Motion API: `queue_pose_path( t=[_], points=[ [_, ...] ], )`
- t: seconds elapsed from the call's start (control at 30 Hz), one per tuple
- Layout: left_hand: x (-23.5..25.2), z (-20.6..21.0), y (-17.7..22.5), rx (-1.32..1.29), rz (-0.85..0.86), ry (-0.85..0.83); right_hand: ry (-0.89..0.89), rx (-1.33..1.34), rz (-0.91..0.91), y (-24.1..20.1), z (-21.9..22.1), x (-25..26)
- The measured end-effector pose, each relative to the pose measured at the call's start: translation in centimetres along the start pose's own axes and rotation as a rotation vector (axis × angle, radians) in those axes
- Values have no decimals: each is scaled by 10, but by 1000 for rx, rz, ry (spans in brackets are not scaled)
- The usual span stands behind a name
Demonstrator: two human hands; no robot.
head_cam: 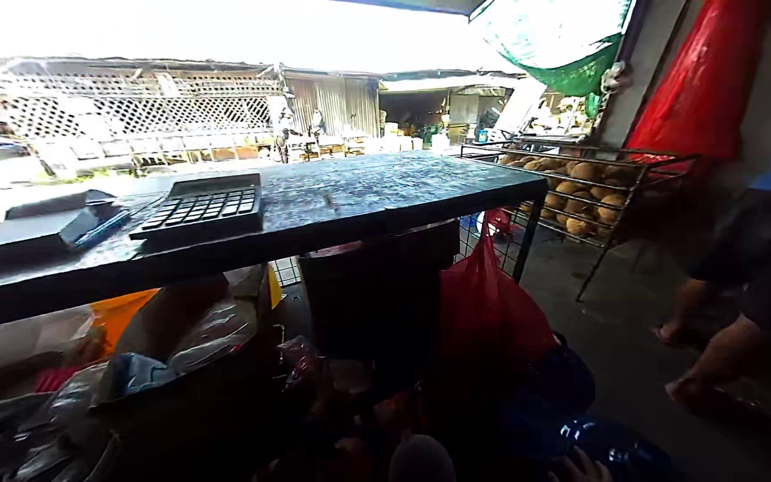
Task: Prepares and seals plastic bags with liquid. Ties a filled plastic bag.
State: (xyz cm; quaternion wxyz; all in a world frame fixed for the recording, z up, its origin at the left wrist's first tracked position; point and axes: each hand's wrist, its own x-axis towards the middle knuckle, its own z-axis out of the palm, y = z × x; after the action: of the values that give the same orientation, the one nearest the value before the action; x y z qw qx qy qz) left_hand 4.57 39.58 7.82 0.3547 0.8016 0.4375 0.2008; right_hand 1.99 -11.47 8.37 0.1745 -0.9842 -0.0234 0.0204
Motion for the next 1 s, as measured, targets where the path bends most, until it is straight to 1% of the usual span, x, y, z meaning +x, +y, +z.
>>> queue_pose_path(
  t=[0.07,0.1,0.13,0.17,0.23,0.3,0.37,0.43,0.47,0.5,0.53,0.57,0.6,0.63,0.7,0.73,0.77,0.8,0.83,0.9,1.0],
  points=[
    [6,-2,8,-320,-46,166,-14,5,10,-2,1,-2],
    [8,-7,19,-436,-71,231,-15,17,14,-3,0,-4],
    [6,-20,33,-503,-71,260,-8,31,18,-5,-1,-5],
    [7,-31,43,-522,-34,285,0,38,24,-7,-1,-6],
    [9,-50,60,-532,125,297,14,39,32,-8,0,-7],
    [-7,-73,74,-627,353,221,-9,68,48,-10,-1,-6],
    [-44,-105,90,-767,496,80,-37,188,24,-18,-7,-5],
    [-79,-131,97,-912,583,-87,16,401,-131,-41,-10,-6],
    [-95,-141,95,-970,599,-198,42,535,-237,-60,-9,-9],
    [-110,-149,89,-1006,597,-300,27,697,-330,-84,-7,-13],
    [-125,-155,81,-1010,595,-375,-36,860,-400,-111,-6,-20],
    [-138,-158,70,-984,605,-425,-179,1013,-445,-138,-7,-29],
    [-151,-160,59,-930,622,-458,-383,1143,-464,-163,-11,-37],
    [-163,-159,47,-895,641,-479,-606,1250,-449,-185,-15,-43],
    [-181,-154,23,-871,664,-498,-977,1422,-406,-216,-12,-50],
    [-188,-152,12,-865,663,-485,-1109,1474,-379,-225,-8,-53],
    [-194,-151,1,-848,669,-458,-1195,1503,-344,-232,-4,-56],
    [-198,-152,-10,-818,686,-421,-1235,1525,-310,-236,0,-59],
    [-200,-153,-21,-781,710,-384,-1234,1551,-266,-236,3,-62],
    [-204,-157,-39,-677,736,-315,-1186,1569,-180,-231,6,-67],
    [-210,-163,-59,-523,698,-295,-1159,1517,-112,-223,3,-69]
  ],
)
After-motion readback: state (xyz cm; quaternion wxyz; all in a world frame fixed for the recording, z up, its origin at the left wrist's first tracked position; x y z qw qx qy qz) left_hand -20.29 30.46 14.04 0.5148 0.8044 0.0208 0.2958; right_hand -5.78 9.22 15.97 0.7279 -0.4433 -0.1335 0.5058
